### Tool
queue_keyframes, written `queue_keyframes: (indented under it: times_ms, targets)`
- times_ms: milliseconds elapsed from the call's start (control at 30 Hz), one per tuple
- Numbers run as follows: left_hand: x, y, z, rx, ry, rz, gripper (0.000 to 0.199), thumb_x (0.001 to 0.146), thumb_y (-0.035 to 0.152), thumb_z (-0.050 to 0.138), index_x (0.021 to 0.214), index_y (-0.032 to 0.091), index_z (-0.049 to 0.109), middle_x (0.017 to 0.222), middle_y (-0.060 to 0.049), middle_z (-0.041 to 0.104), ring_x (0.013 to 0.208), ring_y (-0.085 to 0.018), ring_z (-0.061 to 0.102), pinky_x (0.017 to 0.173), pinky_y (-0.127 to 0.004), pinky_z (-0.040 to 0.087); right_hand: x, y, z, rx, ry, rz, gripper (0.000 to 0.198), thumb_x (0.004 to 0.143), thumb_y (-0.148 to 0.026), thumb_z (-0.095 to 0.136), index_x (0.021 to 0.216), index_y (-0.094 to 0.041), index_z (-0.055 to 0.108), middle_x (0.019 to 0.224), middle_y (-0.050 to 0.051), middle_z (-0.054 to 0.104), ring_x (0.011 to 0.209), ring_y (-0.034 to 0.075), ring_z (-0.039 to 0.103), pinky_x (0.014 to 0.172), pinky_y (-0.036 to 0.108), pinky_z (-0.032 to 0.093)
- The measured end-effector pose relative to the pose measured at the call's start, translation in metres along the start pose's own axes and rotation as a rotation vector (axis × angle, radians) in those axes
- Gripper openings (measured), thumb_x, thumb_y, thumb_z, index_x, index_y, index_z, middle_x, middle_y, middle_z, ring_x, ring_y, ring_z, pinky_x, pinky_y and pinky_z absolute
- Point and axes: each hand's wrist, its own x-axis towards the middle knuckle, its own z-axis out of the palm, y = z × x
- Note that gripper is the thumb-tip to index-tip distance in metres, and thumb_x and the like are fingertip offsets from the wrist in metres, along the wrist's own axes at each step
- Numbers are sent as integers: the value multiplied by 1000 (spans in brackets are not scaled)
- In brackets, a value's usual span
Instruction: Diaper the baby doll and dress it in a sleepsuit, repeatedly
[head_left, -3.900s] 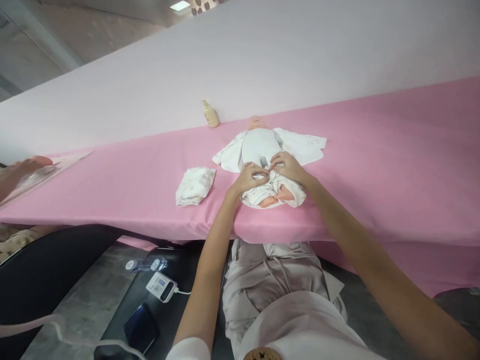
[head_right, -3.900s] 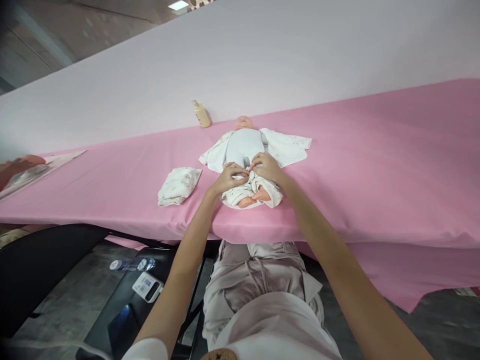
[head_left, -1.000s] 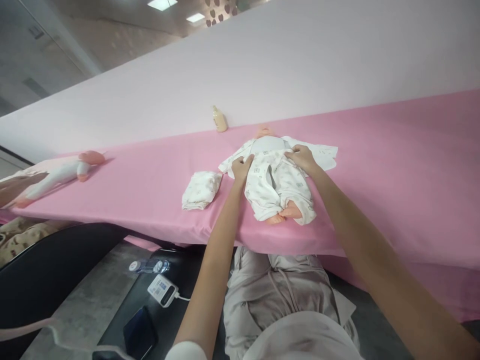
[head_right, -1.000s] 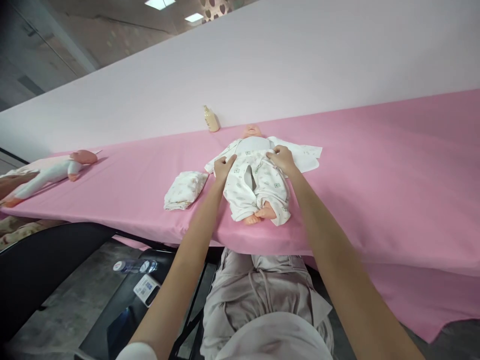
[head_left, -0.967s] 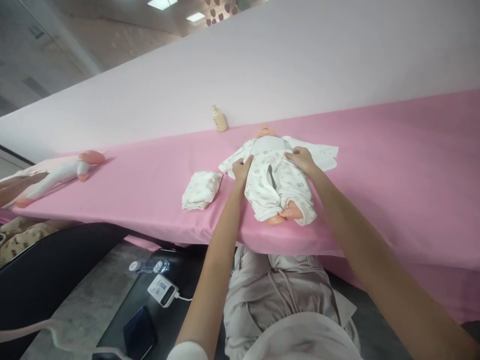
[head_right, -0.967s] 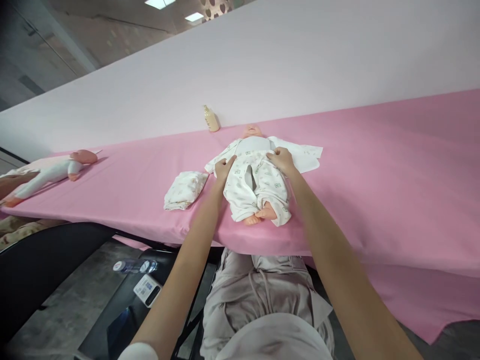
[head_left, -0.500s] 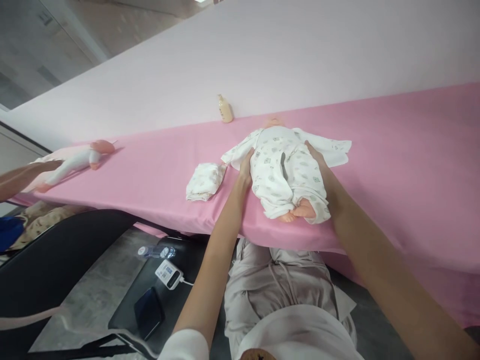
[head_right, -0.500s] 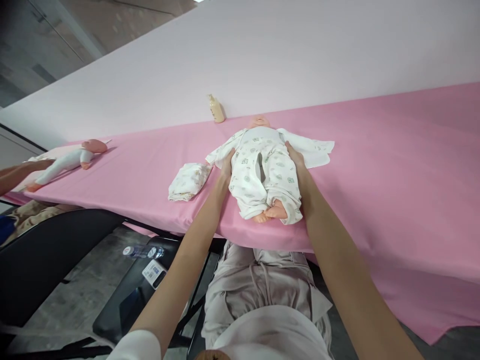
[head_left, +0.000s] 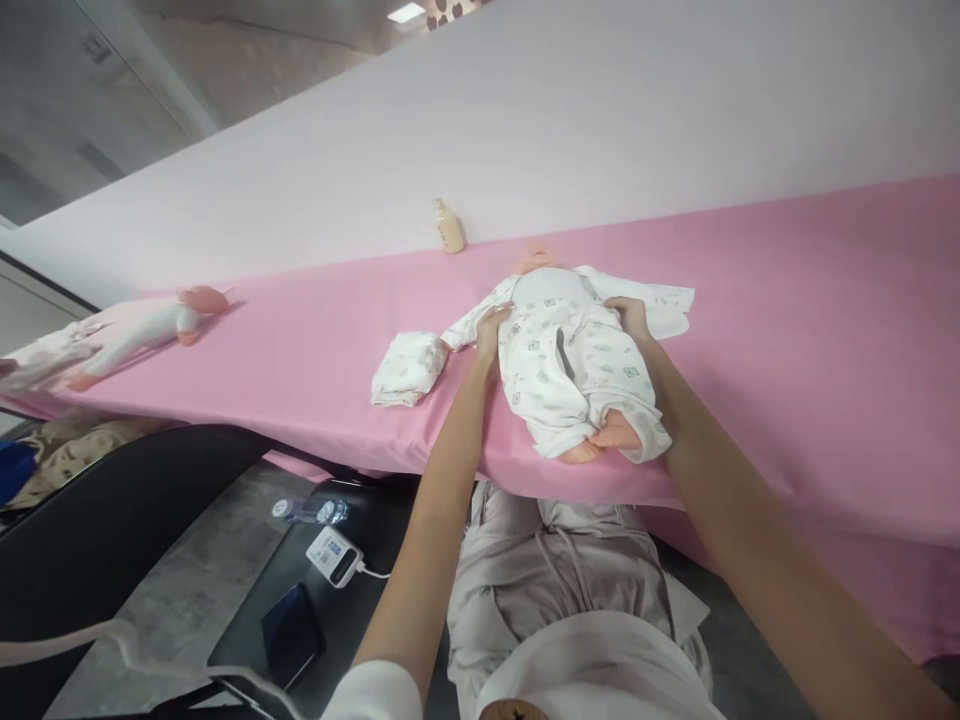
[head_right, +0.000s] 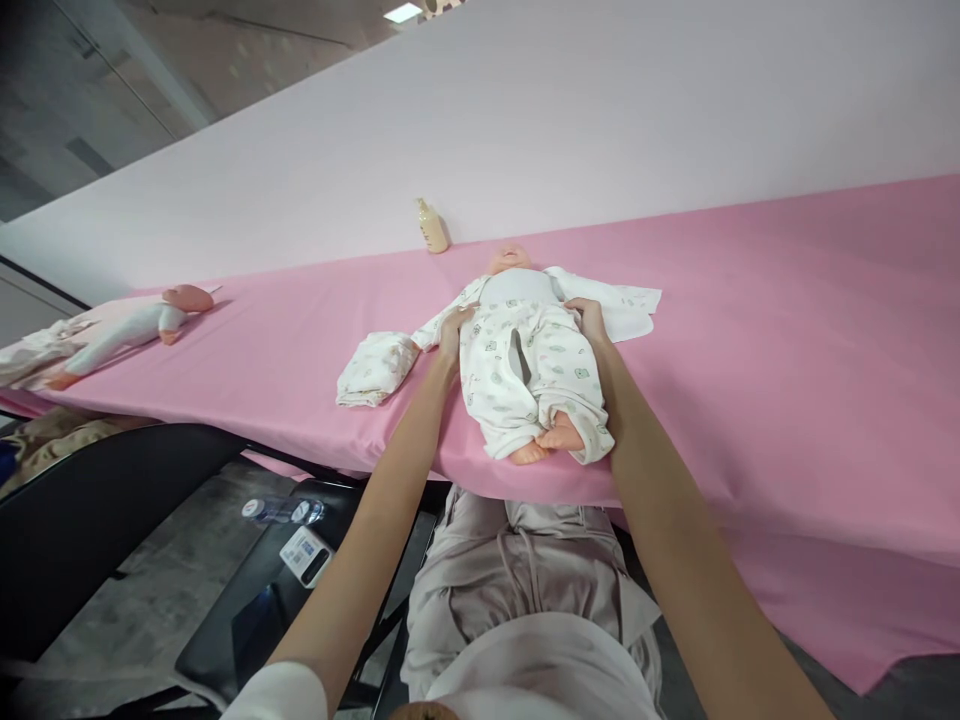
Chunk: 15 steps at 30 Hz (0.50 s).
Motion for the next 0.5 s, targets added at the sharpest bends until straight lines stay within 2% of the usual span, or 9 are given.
queue_keyframes:
  times_ms: [133,200,267,367,433,500]
  targets:
    - [8,-7,-5,350,75,206,16,71,24,60,85,18,63,105,-5,64,103,-19,56,93,-32,40,4,-2,-5,9,-28,-6,15,65,-20,53,51,-20,48,64,0,53,73,16,52,77,29,42]
    - [11,-8,-6,489,111,290,10,74,28,59,73,18,58,92,-3,64,94,-17,57,88,-29,42,4,-2,-4,-42,-6,2,11,65,-22,57,56,-19,52,65,-1,53,73,15,51,77,29,41]
    - [14,-10,-6,593,208,305,24,75,34,60,60,19,47,70,1,56,78,-15,55,77,-28,43,4,-2,-2,-71,66,30,11,65,-24,61,60,-19,53,64,-2,52,72,15,50,76,29,41]
    - [18,-14,-8,656,358,199,43,75,41,62,53,21,31,54,4,37,62,-13,46,67,-28,41,6,-1,5,-127,171,86,20,69,-26,64,57,-19,49,62,-2,51,73,16,50,77,29,40]
    - [20,-19,-10,632,342,57,47,75,48,61,50,22,32,52,3,35,61,-15,47,66,-31,41,2,-1,6,-175,173,134,30,71,-32,65,52,-20,45,56,-1,47,70,17,50,76,31,40]
    - [21,-24,-12,525,269,-37,45,74,55,60,51,22,40,51,0,41,63,-19,52,66,-35,43,-13,-1,4,-183,114,106,36,74,-42,64,51,-21,46,52,-1,44,67,18,49,72,32,41]
